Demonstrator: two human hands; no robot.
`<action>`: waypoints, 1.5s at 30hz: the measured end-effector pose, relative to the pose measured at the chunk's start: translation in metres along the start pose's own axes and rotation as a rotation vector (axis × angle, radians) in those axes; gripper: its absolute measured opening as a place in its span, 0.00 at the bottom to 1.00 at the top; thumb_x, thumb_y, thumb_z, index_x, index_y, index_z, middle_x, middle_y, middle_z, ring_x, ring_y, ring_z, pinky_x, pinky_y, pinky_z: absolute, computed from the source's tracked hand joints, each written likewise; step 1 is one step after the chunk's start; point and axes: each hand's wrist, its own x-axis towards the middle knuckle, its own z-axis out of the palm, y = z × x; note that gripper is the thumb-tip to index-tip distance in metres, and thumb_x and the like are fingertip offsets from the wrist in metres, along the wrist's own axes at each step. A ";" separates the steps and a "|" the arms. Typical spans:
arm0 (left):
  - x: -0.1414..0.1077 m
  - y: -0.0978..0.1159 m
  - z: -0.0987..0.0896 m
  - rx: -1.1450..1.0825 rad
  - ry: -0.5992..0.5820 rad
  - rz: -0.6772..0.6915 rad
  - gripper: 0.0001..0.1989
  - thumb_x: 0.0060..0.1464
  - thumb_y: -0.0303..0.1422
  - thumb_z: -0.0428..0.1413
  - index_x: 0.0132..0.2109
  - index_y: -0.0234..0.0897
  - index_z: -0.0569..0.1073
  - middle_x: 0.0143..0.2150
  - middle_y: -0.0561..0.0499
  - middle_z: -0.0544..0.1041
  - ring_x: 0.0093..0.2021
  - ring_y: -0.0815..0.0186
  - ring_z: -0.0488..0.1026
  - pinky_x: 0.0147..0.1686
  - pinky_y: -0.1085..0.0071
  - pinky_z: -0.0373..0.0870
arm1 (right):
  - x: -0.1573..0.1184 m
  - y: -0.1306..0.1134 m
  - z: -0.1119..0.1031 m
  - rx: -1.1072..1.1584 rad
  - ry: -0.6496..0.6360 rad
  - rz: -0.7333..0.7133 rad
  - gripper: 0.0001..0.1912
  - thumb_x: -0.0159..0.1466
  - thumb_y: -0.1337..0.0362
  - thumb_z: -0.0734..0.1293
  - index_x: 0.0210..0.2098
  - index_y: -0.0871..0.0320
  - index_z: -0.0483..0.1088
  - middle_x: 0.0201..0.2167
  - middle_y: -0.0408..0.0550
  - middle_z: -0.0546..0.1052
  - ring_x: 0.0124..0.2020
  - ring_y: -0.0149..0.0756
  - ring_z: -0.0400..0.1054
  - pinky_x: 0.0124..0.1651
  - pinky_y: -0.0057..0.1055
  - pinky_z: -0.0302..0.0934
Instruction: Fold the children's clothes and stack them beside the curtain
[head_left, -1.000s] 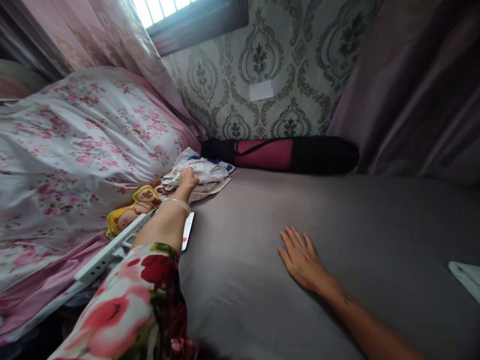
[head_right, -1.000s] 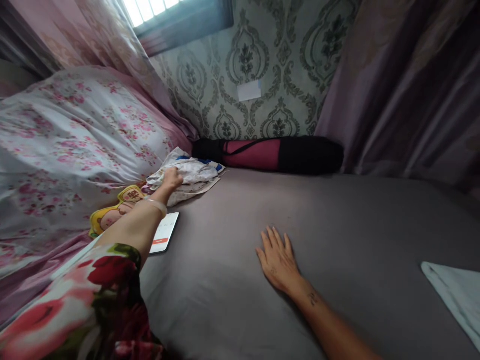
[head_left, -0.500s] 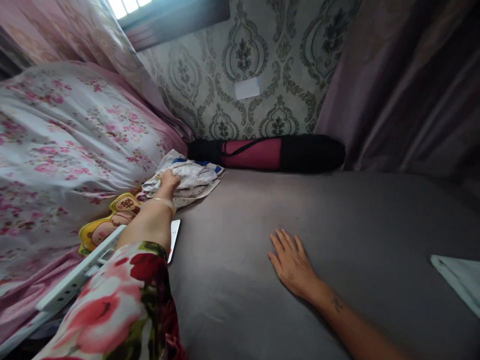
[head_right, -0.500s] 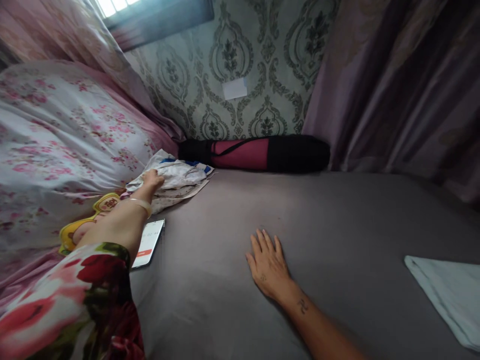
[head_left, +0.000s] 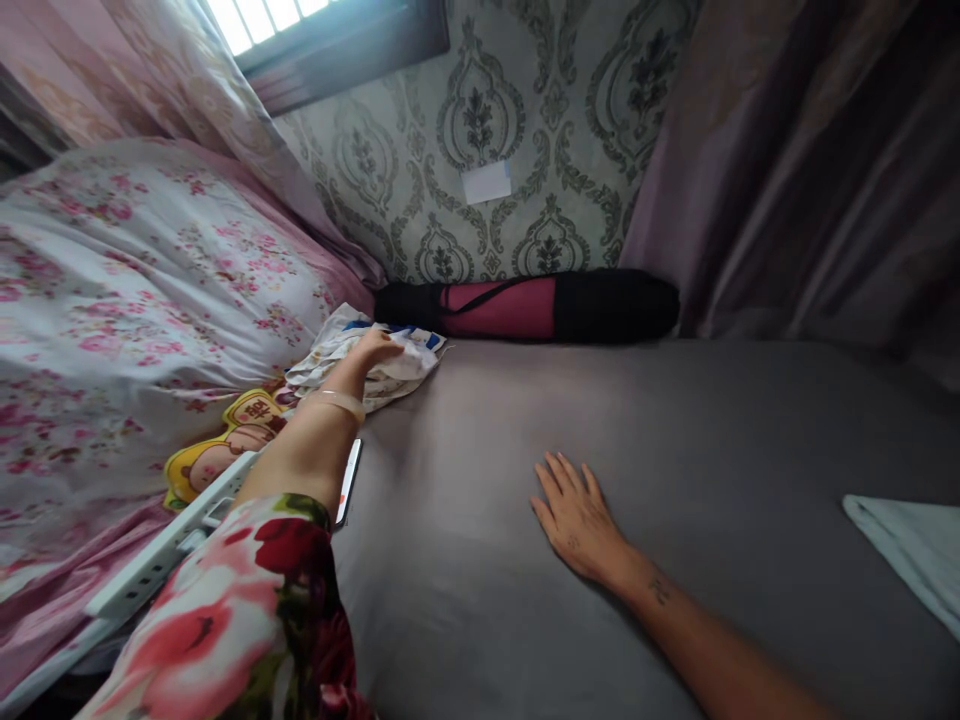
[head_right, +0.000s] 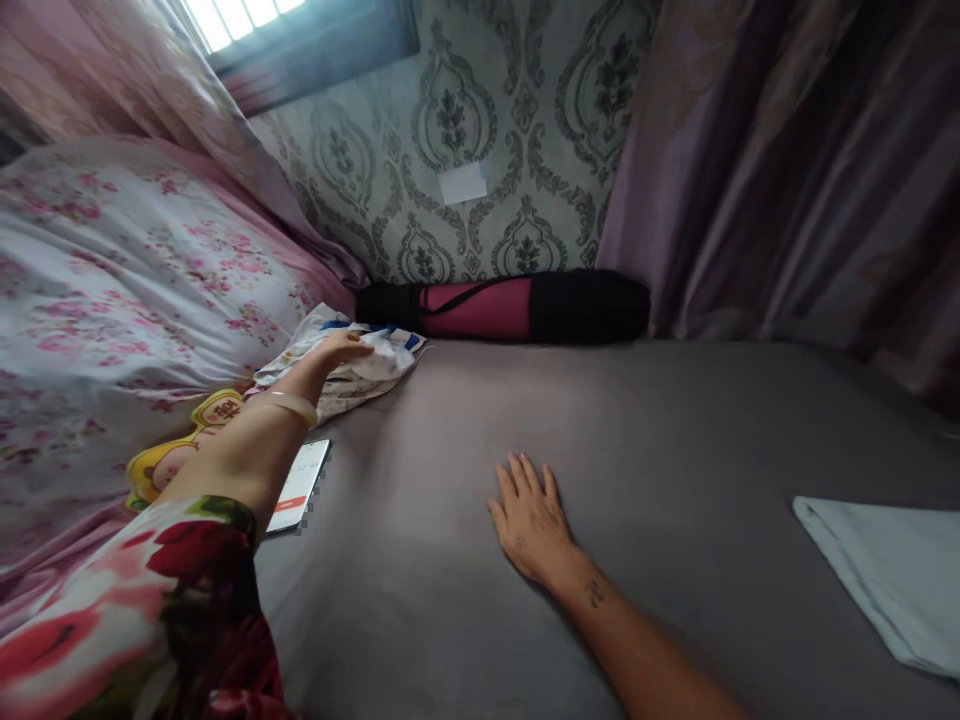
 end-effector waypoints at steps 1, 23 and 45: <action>-0.004 0.012 0.000 -0.032 -0.028 -0.005 0.09 0.39 0.35 0.60 0.22 0.37 0.67 0.18 0.55 0.64 0.26 0.62 0.69 0.28 0.69 0.66 | 0.000 0.000 0.000 0.001 0.008 -0.002 0.30 0.72 0.54 0.49 0.65 0.64 0.61 0.68 0.60 0.58 0.70 0.51 0.47 0.69 0.54 0.40; -0.095 0.219 0.062 -1.303 -0.192 0.112 0.10 0.55 0.31 0.60 0.36 0.37 0.63 0.26 0.56 0.74 0.29 0.70 0.78 0.38 0.71 0.78 | 0.004 0.010 -0.014 0.295 0.129 0.025 0.26 0.70 0.65 0.54 0.67 0.59 0.57 0.64 0.56 0.65 0.66 0.41 0.57 0.67 0.44 0.51; -0.161 0.253 0.074 -1.346 -0.120 0.463 0.12 0.56 0.28 0.58 0.45 0.41 0.65 0.40 0.53 0.76 0.47 0.64 0.78 0.46 0.70 0.75 | 0.022 0.051 -0.065 0.535 0.506 0.319 0.35 0.66 0.52 0.60 0.68 0.62 0.53 0.64 0.64 0.62 0.66 0.51 0.57 0.64 0.51 0.55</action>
